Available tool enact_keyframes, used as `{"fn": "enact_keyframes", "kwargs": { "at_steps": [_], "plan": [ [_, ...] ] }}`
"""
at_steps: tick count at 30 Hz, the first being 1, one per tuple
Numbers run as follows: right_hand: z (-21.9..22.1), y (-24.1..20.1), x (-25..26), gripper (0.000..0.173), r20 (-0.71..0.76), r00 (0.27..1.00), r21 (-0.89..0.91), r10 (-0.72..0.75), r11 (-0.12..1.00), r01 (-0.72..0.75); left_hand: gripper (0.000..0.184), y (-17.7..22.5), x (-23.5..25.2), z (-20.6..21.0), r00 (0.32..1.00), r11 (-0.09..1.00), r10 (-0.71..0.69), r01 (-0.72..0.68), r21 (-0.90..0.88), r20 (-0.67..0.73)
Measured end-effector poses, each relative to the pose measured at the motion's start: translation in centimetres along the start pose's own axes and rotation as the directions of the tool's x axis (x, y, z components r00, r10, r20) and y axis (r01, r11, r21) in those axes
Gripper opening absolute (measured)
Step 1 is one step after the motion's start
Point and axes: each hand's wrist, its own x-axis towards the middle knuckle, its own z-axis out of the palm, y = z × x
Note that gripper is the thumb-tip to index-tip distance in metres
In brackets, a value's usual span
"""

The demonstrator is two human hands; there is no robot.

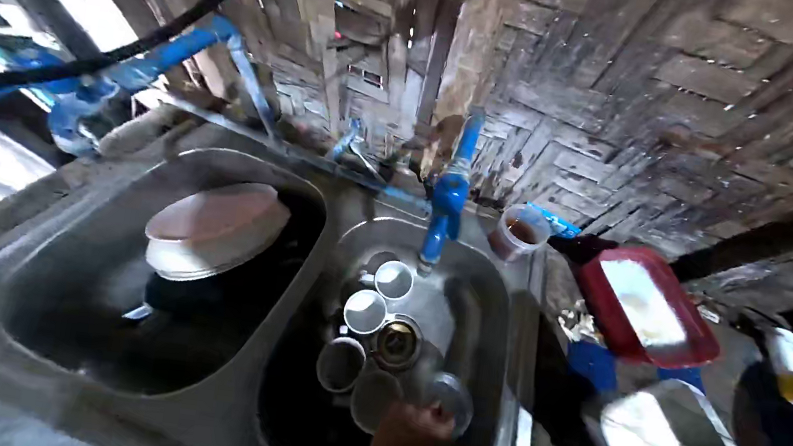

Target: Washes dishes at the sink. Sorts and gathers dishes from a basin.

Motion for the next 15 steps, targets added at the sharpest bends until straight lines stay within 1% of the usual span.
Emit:
{"fn": "enact_keyframes", "kwargs": {
  "at_steps": [1,2,3,4,5,6,7,8,9,10,11,12,13,14,15],
  "plan": [
    [2.9,1.6,0.7,0.034,-0.01,1.0,0.001,0.019,1.0,-0.019,0.026,-0.6,0.3,-0.4,0.986,0.998,0.002,0.008,-0.059,0.169],
    [5.6,2.9,0.9,0.039,-0.042,0.998,-0.015,0.036,0.999,-0.036,0.027,-1.3,0.7,-0.9,0.963,0.994,0.025,0.003,-0.106,0.269],
    [8.2,4.0,1.0,0.045,-0.088,0.995,-0.037,0.049,0.998,-0.052,0.03,-2.0,1.1,-1.9,0.947,0.988,0.03,0.021,-0.155,0.319],
    [10.6,4.5,1.1,0.047,-0.12,0.99,-0.058,0.07,0.995,-0.077,0.032,-2.4,1.6,-3.9,0.951,0.971,-0.002,0.076,-0.227,0.31],
    [12.6,4.9,1.3,0.046,-0.143,0.985,-0.07,0.093,0.992,-0.104,0.032,-2.6,1.7,-6.7,0.986,0.944,-0.072,0.116,-0.308,0.151],
    [14.1,5.5,1.6,0.047,-0.148,0.983,-0.069,0.111,0.99,-0.123,0.028,-3.0,1.7,-9.6,0.978,0.913,-0.15,0.08,-0.401,-0.146],
    [15.4,6.0,2.0,0.048,-0.141,0.982,-0.057,0.125,0.989,-0.134,0.028,-3.5,2.2,-12.9,0.879,0.88,-0.19,-0.044,-0.472,-0.437],
    [16.7,6.5,2.3,0.049,-0.136,0.98,-0.028,0.143,0.989,-0.148,0.035,-4.1,3.0,-16.5,0.77,0.861,-0.169,-0.189,-0.473,-0.615],
    [18.0,7.0,2.5,0.048,-0.133,0.977,0.014,0.167,0.986,-0.167,0.044,-4.5,3.8,-20.0,0.725,0.851,-0.091,-0.3,-0.431,-0.683],
    [19.2,7.3,2.8,0.046,-0.115,0.973,0.051,0.2,0.979,-0.195,0.052,-4.4,4.8,-23.2,0.723,0.854,0.027,-0.375,-0.359,-0.691],
    [20.5,7.7,3.2,0.044,-0.091,0.968,0.084,0.234,0.97,-0.227,0.054,-3.8,6.1,-25.8,0.713,0.857,0.159,-0.443,-0.264,-0.682],
    [21.7,8.1,3.6,0.043,-0.06,0.961,0.116,0.27,0.958,-0.262,0.05,-2.8,7.6,-27.7,0.687,0.843,0.264,-0.506,-0.186,-0.677],
    [22.9,8.5,4.1,0.043,-0.032,0.953,0.146,0.302,0.945,-0.294,0.043,-1.9,8.8,-28.9,0.667,0.844,0.316,-0.523,-0.121,-0.675],
    [24.1,8.9,4.4,0.045,-0.01,0.944,0.173,0.33,0.93,-0.323,0.037,-1.3,9.8,-29.6,0.648,0.855,0.333,-0.514,-0.071,-0.684],
    [25.1,9.2,4.7,0.047,0.013,0.934,0.197,0.358,0.914,-0.354,0.033,-0.9,10.4,-30.0,0.64,0.871,0.321,-0.488,-0.047,-0.698]
  ]
}}
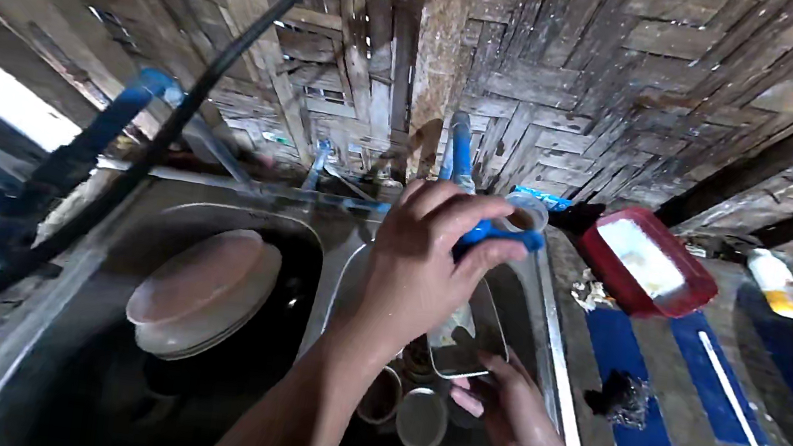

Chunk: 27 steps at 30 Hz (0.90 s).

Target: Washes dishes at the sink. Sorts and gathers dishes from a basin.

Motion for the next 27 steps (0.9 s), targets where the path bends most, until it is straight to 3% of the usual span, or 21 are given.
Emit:
{"fn": "enact_keyframes", "kwargs": {
  "at_steps": [1,3,5,6,8,9,10,11,13,15,18,20,22,23,26,27],
  "plan": [
    [0.9,0.4,0.3,0.048,0.007,1.0,0.018,0.027,0.999,-0.027,0.034,0.1,0.3,0.0,1.0,1.0,-0.027,0.027,0.011,-0.01],
    [2.4,1.0,0.8,0.047,0.027,0.998,0.033,0.061,0.998,-0.062,0.052,0.0,-1.0,-0.7,0.991,0.99,-0.131,0.131,-0.054,0.005],
    [3.8,1.5,1.1,0.045,0.05,0.997,0.031,0.064,0.997,-0.066,0.07,-1.8,-5.3,-0.7,0.931,0.909,-0.364,0.363,-0.207,0.036],
    [4.4,1.6,1.1,0.044,0.057,0.997,0.023,0.057,0.998,-0.059,0.074,-3.3,-8.5,0.0,0.841,0.784,-0.535,0.53,-0.323,0.081],
    [5.6,2.2,1.3,0.044,0.068,0.997,-0.042,0.027,0.999,-0.024,0.079,-5.6,-14.7,2.1,0.538,0.325,-0.772,0.792,-0.517,0.339],
    [6.0,2.5,1.6,0.041,0.067,0.998,-0.12,-0.006,0.993,0.014,0.075,-6.0,-16.8,3.0,0.397,0.081,-0.775,0.834,-0.546,0.492],
    [5.9,2.8,2.1,0.038,0.072,0.996,-0.261,-0.057,0.963,0.074,0.069,-6.1,-17.8,3.8,0.315,-0.121,-0.738,0.809,-0.576,0.597],
    [5.1,2.6,2.7,0.041,0.106,0.987,-0.481,-0.121,0.862,0.157,0.065,-6.2,-18.2,4.2,0.281,-0.275,-0.688,0.752,-0.599,0.669],
    [2.3,1.0,3.4,0.064,0.165,0.964,-0.888,-0.209,0.393,0.237,0.063,-6.2,-18.1,4.7,0.274,-0.448,-0.623,0.643,-0.621,0.733],
    [-1.5,-1.9,2.2,0.071,0.194,0.932,-0.976,-0.308,0.032,0.214,0.062,-6.0,-17.9,5.0,0.301,-0.49,-0.586,0.608,-0.625,0.752],
    [-11.1,-6.4,0.1,0.06,0.312,0.795,-0.937,-0.52,-0.305,0.169,0.055,-5.9,-17.2,5.9,0.279,-0.404,-0.638,0.672,-0.62,0.717],
    [-18.2,-7.7,-0.9,0.06,0.264,0.841,-0.931,-0.473,-0.353,0.094,0.053,-5.9,-16.8,6.9,0.269,-0.351,-0.671,0.705,-0.616,0.691],
    [-23.3,-7.1,-1.0,0.053,0.228,0.876,-0.942,-0.425,-0.325,0.087,0.047,-5.5,-16.3,7.8,0.243,-0.349,-0.697,0.706,-0.616,0.674],
    [-25.1,-6.4,-0.6,0.047,0.267,0.844,-0.936,-0.465,-0.332,0.113,0.043,-5.2,-15.9,8.2,0.233,-0.338,-0.719,0.706,-0.622,0.655],
    [-26.8,-5.7,1.6,0.025,0.412,0.645,-0.905,-0.644,-0.369,0.209,0.034,-4.0,-15.6,9.0,0.236,-0.244,-0.785,0.732,-0.636,0.573],
    [-25.3,-5.9,1.9,0.023,0.396,0.642,-0.916,-0.657,-0.329,0.229,0.037,-3.8,-15.6,8.9,0.237,-0.207,-0.801,0.753,-0.625,0.55]
  ]
}}
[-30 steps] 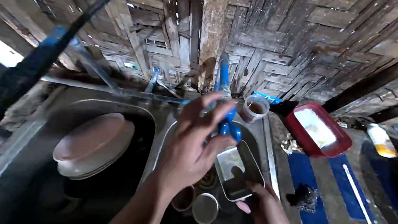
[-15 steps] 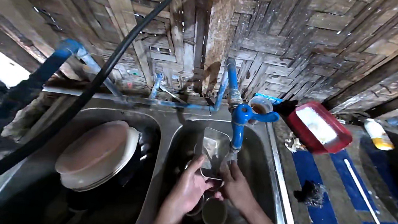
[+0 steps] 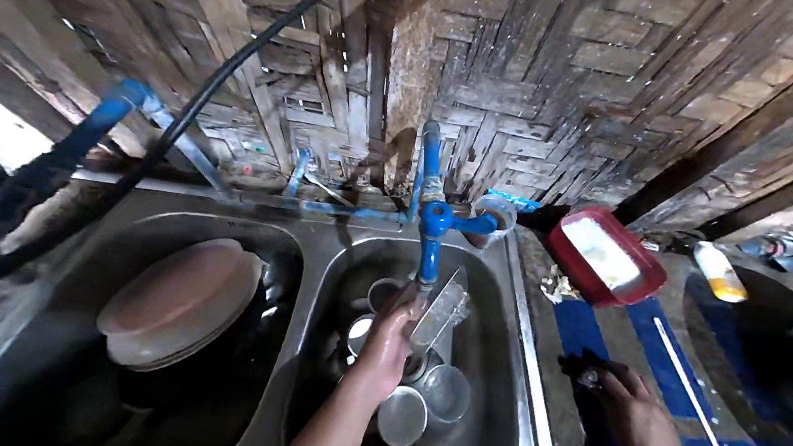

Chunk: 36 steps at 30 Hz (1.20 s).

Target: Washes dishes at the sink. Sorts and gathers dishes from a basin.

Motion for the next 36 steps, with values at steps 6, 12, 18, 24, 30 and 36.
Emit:
{"fn": "enact_keyframes", "kwargs": {
  "at_steps": [6,12,18,24,30,36],
  "plan": [
    [-1.6,-18.6,7.4,0.044,0.26,0.921,0.321,-0.292,0.925,0.203,0.048,1.2,-2.4,1.0,0.99,0.984,-0.029,0.052,0.172,-0.135],
    [4.3,-25.1,7.6,0.047,0.161,0.809,0.281,-0.565,0.812,0.511,0.035,2.0,-4.1,1.4,0.976,0.998,-0.019,0.033,0.058,-0.218],
    [5.2,-27.9,4.7,0.056,0.185,0.769,0.475,-0.612,0.741,0.475,0.04,3.0,-2.9,-0.5,0.968,0.998,-0.02,0.005,-0.06,-0.249],
    [6.8,-27.7,7.9,0.054,0.296,0.814,0.105,-0.5,0.864,0.492,0.04,4.6,-1.8,-2.9,0.977,0.991,-0.133,0.13,-0.033,-0.169],
    [9.1,-31.6,4.7,0.037,0.169,0.914,0.375,-0.368,0.882,0.286,0.061,5.6,0.6,-7.1,0.946,0.927,-0.3,0.26,0.269,0.12],
    [6.0,-32.9,8.0,0.046,0.201,0.979,0.71,-0.035,0.694,-0.12,0.08,4.5,3.1,-8.2,0.912,0.811,-0.249,0.012,0.585,0.325]
  ]
}}
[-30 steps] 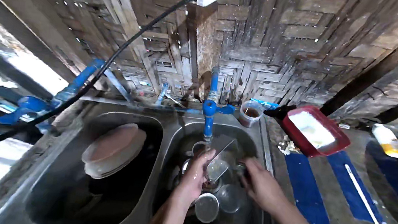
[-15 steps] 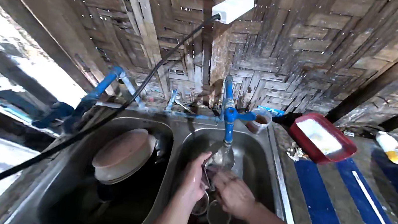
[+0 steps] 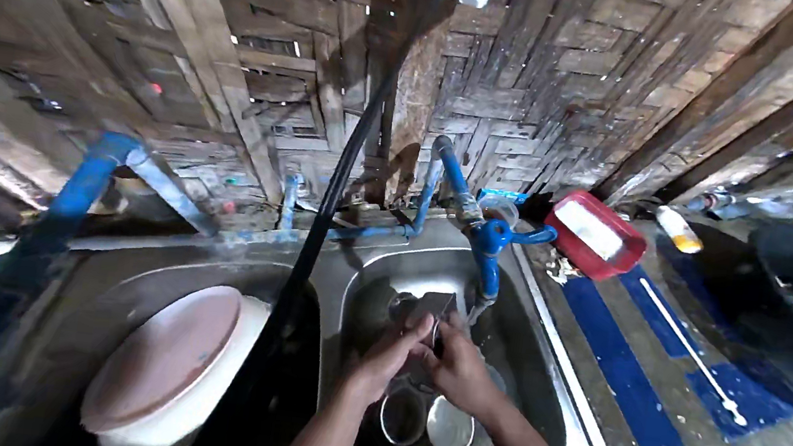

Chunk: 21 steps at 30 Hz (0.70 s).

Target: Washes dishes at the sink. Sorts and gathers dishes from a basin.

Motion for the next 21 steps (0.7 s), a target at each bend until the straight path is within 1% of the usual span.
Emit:
{"fn": "enact_keyframes", "kwargs": {
  "at_steps": [1,2,3,4,5,6,8,10,12,13,16,17,18,19,20,21],
  "plan": [
    [0.0,-0.6,0.4,0.045,-0.053,0.998,0.19,0.037,0.981,-0.027,0.074,-0.4,0.9,0.6,0.999,0.992,0.042,-0.041,-0.122,0.002],
    [0.1,-1.0,0.7,0.043,-0.113,0.988,0.427,0.102,0.903,-0.044,0.07,-0.7,1.7,1.2,0.999,0.972,0.052,-0.051,-0.231,-0.001],
    [0.2,-1.5,1.0,0.042,-0.162,0.969,0.626,0.185,0.778,-0.045,0.062,-0.8,2.1,1.9,1.0,0.949,0.024,-0.028,-0.315,-0.016],
    [0.2,-1.8,1.2,0.04,-0.211,0.944,0.724,0.252,0.689,-0.022,0.054,-0.7,2.1,2.9,0.999,0.93,-0.026,0.007,-0.369,-0.045],
    [0.2,-2.0,1.4,0.038,-0.265,0.921,0.73,0.286,0.684,-0.002,0.05,-0.5,1.9,3.8,0.995,0.918,-0.073,0.039,-0.394,-0.071],
    [0.3,-2.0,1.7,0.034,-0.326,0.904,0.671,0.277,0.741,0.014,0.053,-0.7,1.7,4.4,0.994,0.903,-0.09,0.054,-0.427,-0.066],
    [0.6,-1.6,1.7,0.029,-0.398,0.893,0.453,0.209,0.891,-0.007,0.053,-1.5,1.7,5.3,0.998,0.867,-0.024,-0.012,-0.498,-0.065],
    [0.1,-1.2,1.3,0.03,-0.372,0.918,0.276,0.136,0.961,-0.03,0.051,-1.4,1.6,6.0,0.992,0.854,0.016,-0.08,-0.515,-0.128],
    [-0.6,-1.0,1.0,0.031,-0.313,0.945,0.171,0.094,0.984,-0.041,0.052,-1.0,1.3,6.6,0.979,0.862,-0.007,-0.096,-0.497,-0.202],
    [-0.7,-1.0,0.9,0.034,-0.286,0.955,0.153,0.078,0.988,-0.034,0.054,-0.6,1.1,6.7,0.974,0.865,-0.009,-0.105,-0.491,-0.224],
    [-0.4,-0.8,0.8,0.036,-0.306,0.951,0.186,0.034,0.982,0.025,0.052,0.9,0.8,6.9,0.961,0.865,-0.044,-0.1,-0.491,-0.273],
    [-0.8,-0.8,1.1,0.037,-0.295,0.955,0.179,0.041,0.984,0.013,0.052,1.2,0.7,7.4,0.954,0.864,-0.066,-0.092,-0.495,-0.292],
    [-1.4,-0.8,1.4,0.038,-0.251,0.966,0.188,0.063,0.982,-0.015,0.054,1.3,0.7,7.9,0.951,0.865,-0.077,-0.086,-0.494,-0.301],
    [-2.3,-1.0,1.6,0.038,-0.181,0.978,0.25,0.102,0.967,-0.054,0.055,1.1,0.8,8.5,0.947,0.873,-0.083,-0.081,-0.48,-0.31],
    [-3.1,-1.2,1.9,0.039,-0.1,0.984,0.376,0.146,0.921,-0.099,0.057,0.8,0.9,9.2,0.942,0.886,-0.089,-0.073,-0.458,-0.322],
    [-4.0,-1.4,2.2,0.04,-0.024,0.983,0.522,0.185,0.84,-0.145,0.058,0.5,1.3,9.8,0.938,0.898,-0.084,-0.075,-0.434,-0.336]
  ]
}}
